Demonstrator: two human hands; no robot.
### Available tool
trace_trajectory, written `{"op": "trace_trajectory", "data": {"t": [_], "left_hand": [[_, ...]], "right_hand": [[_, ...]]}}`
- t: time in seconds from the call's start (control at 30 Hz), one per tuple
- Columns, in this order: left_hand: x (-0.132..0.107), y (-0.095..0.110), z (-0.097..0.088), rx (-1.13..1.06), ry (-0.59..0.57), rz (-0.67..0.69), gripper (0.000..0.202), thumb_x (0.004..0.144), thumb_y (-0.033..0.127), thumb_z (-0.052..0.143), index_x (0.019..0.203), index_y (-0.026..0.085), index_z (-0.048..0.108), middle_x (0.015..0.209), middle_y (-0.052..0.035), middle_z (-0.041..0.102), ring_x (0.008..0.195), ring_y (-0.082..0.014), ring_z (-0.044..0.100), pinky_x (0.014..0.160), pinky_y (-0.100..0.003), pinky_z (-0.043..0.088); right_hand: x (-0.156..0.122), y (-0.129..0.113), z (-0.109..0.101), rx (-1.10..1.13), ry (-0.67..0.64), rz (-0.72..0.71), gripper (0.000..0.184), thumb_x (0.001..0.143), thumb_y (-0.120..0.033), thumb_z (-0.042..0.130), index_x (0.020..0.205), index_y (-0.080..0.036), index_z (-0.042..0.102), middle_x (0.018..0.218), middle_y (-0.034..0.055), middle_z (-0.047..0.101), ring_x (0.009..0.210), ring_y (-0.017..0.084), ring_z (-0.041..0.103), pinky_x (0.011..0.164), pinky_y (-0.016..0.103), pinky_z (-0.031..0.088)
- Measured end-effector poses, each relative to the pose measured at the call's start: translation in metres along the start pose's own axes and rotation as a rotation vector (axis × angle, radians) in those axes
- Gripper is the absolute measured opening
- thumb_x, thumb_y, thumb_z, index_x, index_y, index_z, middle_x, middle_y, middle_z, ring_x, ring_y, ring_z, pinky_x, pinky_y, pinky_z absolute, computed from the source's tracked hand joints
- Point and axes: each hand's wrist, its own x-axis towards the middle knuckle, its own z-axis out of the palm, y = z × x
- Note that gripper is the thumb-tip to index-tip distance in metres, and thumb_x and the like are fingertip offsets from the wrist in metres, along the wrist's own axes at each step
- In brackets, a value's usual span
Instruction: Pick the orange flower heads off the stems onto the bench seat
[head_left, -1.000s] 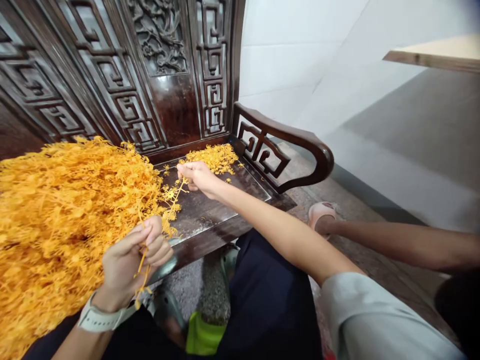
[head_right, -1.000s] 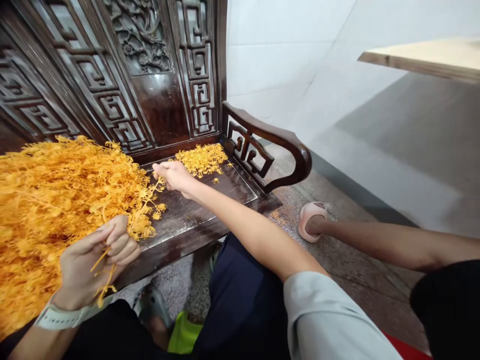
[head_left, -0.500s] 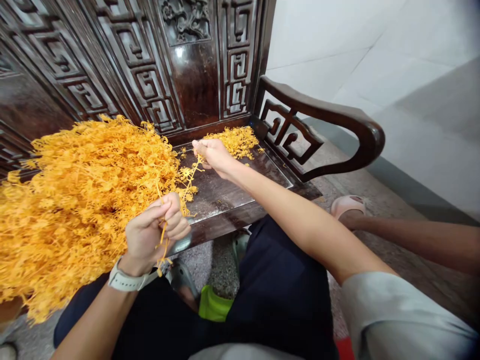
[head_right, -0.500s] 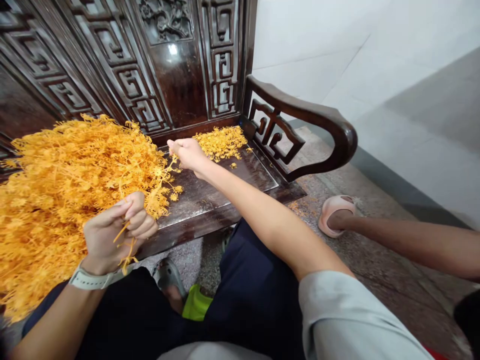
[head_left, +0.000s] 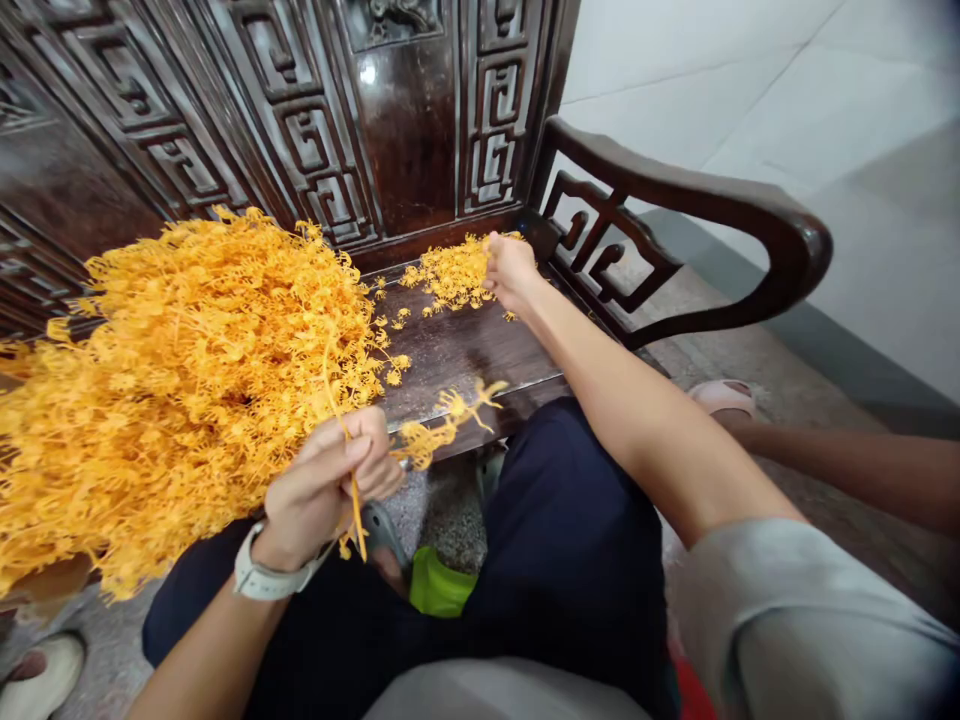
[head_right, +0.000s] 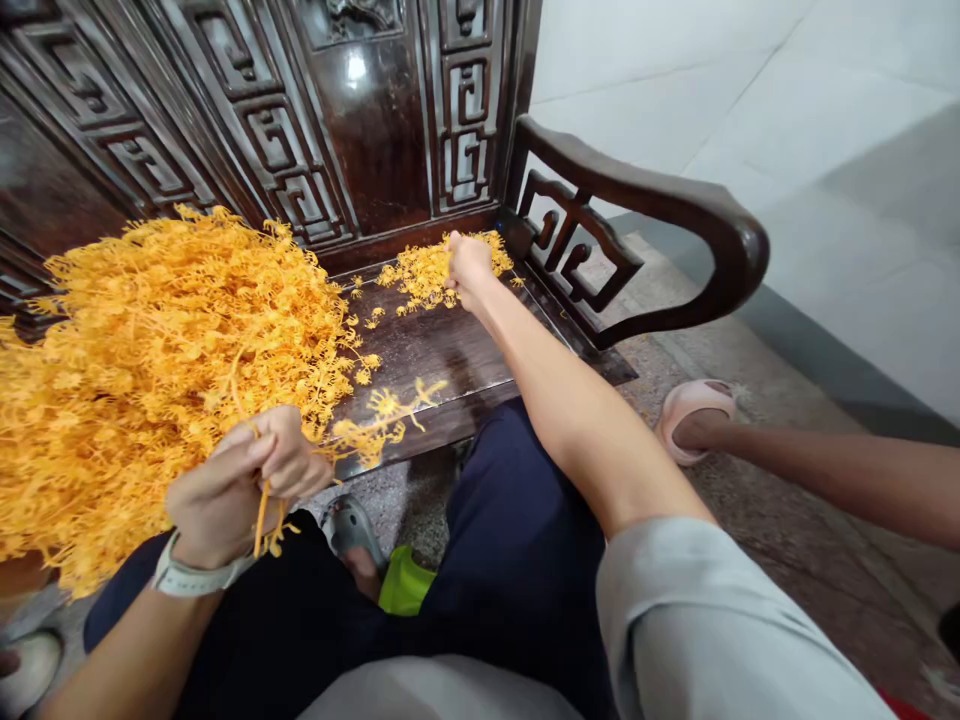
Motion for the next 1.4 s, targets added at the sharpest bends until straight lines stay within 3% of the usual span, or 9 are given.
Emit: {"op": "trace_trajectory", "data": {"t": [0.13, 0.3, 0.47, 0.53, 0.7, 0.83, 1.1, 1.3, 1.4], "left_hand": [[0.004, 0.009, -0.022, -0.023, 0.001, -0.005, 0.034, 0.096, 0.039, 0.064, 0.070, 0.019, 0.052, 0.054, 0.0071, 0.025, 0.045, -0.0084, 0.021, 0.049, -0.024, 0.026], [0.013, 0.018, -0.029, -0.063, -0.011, -0.014, 0.034, 0.095, 0.039, 0.067, 0.071, 0.019, 0.054, 0.053, 0.0074, 0.024, 0.044, -0.0080, 0.021, 0.049, -0.023, 0.030], [0.019, 0.024, -0.027, -0.071, -0.038, 0.004, 0.033, 0.095, 0.037, 0.066, 0.071, 0.019, 0.055, 0.053, 0.0075, 0.023, 0.043, -0.0074, 0.019, 0.049, -0.023, 0.030], [0.020, 0.024, -0.030, -0.059, -0.026, 0.012, 0.032, 0.095, 0.037, 0.066, 0.071, 0.019, 0.055, 0.052, 0.0077, 0.023, 0.043, -0.0073, 0.019, 0.048, -0.023, 0.030], [0.022, 0.020, -0.036, -0.026, 0.040, 0.059, 0.031, 0.096, 0.037, 0.065, 0.072, 0.019, 0.055, 0.053, 0.0076, 0.024, 0.042, -0.0068, 0.018, 0.045, -0.021, 0.029], [0.026, 0.017, -0.035, -0.021, 0.058, 0.059, 0.033, 0.096, 0.036, 0.064, 0.070, 0.019, 0.051, 0.052, 0.0081, 0.021, 0.041, -0.0060, 0.015, 0.045, -0.020, 0.029], [0.028, 0.019, -0.031, -0.036, -0.002, -0.040, 0.045, 0.086, 0.040, 0.075, 0.060, 0.020, 0.043, 0.047, 0.0072, 0.022, 0.038, -0.0062, 0.015, 0.043, -0.024, 0.028], [0.026, 0.019, -0.032, -0.081, 0.101, -0.050, 0.052, 0.078, 0.036, 0.080, 0.057, 0.021, 0.034, 0.046, 0.0074, 0.019, 0.037, -0.0068, 0.015, 0.041, -0.025, 0.027], [0.027, 0.021, -0.035, -0.083, 0.099, -0.031, 0.050, 0.081, 0.036, 0.078, 0.058, 0.021, 0.036, 0.046, 0.0080, 0.017, 0.036, -0.0065, 0.012, 0.040, -0.024, 0.026]], "right_hand": [[-0.014, 0.003, -0.011, 0.058, -0.155, 0.074, 0.027, 0.107, -0.034, 0.058, 0.085, -0.021, 0.049, 0.059, -0.0077, 0.042, 0.046, 0.006, 0.027, 0.044, 0.017, 0.024], [-0.056, -0.023, 0.001, 0.018, -0.519, -0.092, 0.031, 0.091, -0.036, 0.083, 0.090, -0.021, 0.056, 0.080, -0.0022, 0.063, 0.056, 0.005, 0.044, 0.052, 0.018, 0.039], [-0.091, -0.056, -0.024, -0.270, -0.840, -0.002, 0.041, 0.076, -0.035, 0.095, 0.075, -0.019, 0.057, 0.073, 0.0025, 0.065, 0.067, 0.013, 0.063, 0.060, 0.025, 0.050], [-0.082, -0.057, -0.029, -0.180, -0.704, 0.033, 0.039, 0.086, -0.040, 0.086, 0.074, -0.019, 0.056, 0.074, 0.0027, 0.066, 0.067, 0.011, 0.065, 0.063, 0.025, 0.051], [-0.023, -0.023, -0.016, 0.236, -0.038, -0.010, 0.029, 0.104, -0.039, 0.057, 0.083, -0.021, 0.050, 0.086, 0.0017, 0.067, 0.074, 0.009, 0.063, 0.067, 0.020, 0.055], [-0.009, 0.002, -0.006, 0.256, 0.060, 0.121, 0.011, 0.098, -0.024, 0.058, 0.089, -0.020, 0.054, 0.082, 0.0035, 0.064, 0.066, 0.011, 0.055, 0.057, 0.020, 0.050], [-0.071, -0.006, 0.024, -0.231, -0.597, -0.062, 0.019, 0.100, -0.034, 0.071, 0.091, -0.017, 0.067, 0.076, 0.0027, 0.064, 0.064, 0.010, 0.056, 0.056, 0.020, 0.045], [-0.093, -0.009, 0.036, -0.524, -1.128, -0.313, 0.039, 0.098, -0.050, 0.073, 0.080, -0.015, 0.071, 0.075, 0.0005, 0.061, 0.072, 0.009, 0.055, 0.066, 0.021, 0.045], [-0.105, -0.014, 0.040, -0.561, -1.262, -0.392, 0.037, 0.097, -0.046, 0.075, 0.078, -0.014, 0.072, 0.069, -0.0018, 0.059, 0.067, 0.008, 0.052, 0.064, 0.021, 0.042]]}}
